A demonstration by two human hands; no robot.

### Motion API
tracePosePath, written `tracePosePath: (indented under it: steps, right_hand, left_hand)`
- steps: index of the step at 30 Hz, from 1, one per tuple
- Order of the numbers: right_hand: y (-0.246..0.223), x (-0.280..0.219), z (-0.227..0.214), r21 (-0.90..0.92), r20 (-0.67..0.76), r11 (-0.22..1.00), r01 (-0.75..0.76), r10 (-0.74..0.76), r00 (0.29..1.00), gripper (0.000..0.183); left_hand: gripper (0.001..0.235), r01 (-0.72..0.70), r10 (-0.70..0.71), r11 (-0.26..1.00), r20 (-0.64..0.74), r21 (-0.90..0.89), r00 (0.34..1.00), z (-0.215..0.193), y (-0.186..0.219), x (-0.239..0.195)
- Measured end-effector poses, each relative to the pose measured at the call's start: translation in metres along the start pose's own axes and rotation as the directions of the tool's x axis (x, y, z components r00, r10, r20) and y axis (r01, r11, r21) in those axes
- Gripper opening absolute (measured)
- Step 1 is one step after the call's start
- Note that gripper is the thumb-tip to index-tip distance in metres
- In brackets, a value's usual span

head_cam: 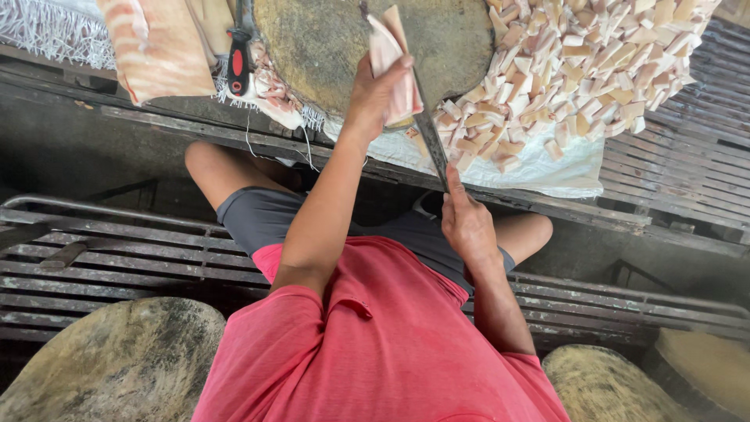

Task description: The person sits cross-legged on a metal grate floor and uses a large knife to cut a white sheet-like food item into small rectangular pieces on a wooden board. The cut pieces are placed onto a white sack beside the board.

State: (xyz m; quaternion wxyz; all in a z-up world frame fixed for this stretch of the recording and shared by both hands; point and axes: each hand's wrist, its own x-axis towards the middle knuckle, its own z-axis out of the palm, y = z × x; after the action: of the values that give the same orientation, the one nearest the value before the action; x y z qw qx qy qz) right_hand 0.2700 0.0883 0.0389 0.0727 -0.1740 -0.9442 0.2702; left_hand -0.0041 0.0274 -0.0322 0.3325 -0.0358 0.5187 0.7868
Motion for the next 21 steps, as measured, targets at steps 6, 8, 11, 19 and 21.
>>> tracePosePath:
  steps: [6, 8, 11, 19, 21]
  right_hand:
    - [-0.021, -0.007, -0.003, 0.224, 0.008, 0.974, -0.029, 0.027, 1.0, 0.065]
    - [-0.026, -0.006, 0.003, 0.1, -0.073, 0.995, 0.0, 0.008, 0.997, 0.063]
    - [-0.027, 0.004, 0.006, -0.013, -0.1, 0.999, 0.04, -0.041, 0.994, 0.063]
    - [-0.025, 0.011, 0.004, -0.062, -0.023, 0.998, -0.005, 0.003, 1.0, 0.062]
    - [-0.022, 0.005, 0.002, -0.005, -0.061, 1.0, 0.019, -0.019, 0.998, 0.06]
  left_hand:
    - [0.066, 0.162, -0.053, 0.894, 0.258, -0.419, 0.965, -0.044, -0.009, 0.0]
    - [0.063, 0.132, -0.015, 0.89, 0.261, -0.437, 0.965, -0.045, -0.005, 0.0]
    - [0.06, 0.075, -0.016, 0.91, 0.148, -0.408, 0.989, -0.038, -0.003, -0.004]
    - [0.057, -0.127, 0.11, 0.95, -0.074, -0.285, 0.991, -0.029, -0.017, 0.011]
    - [0.055, -0.107, 0.084, 0.947, -0.09, -0.302, 0.992, -0.029, -0.01, 0.01]
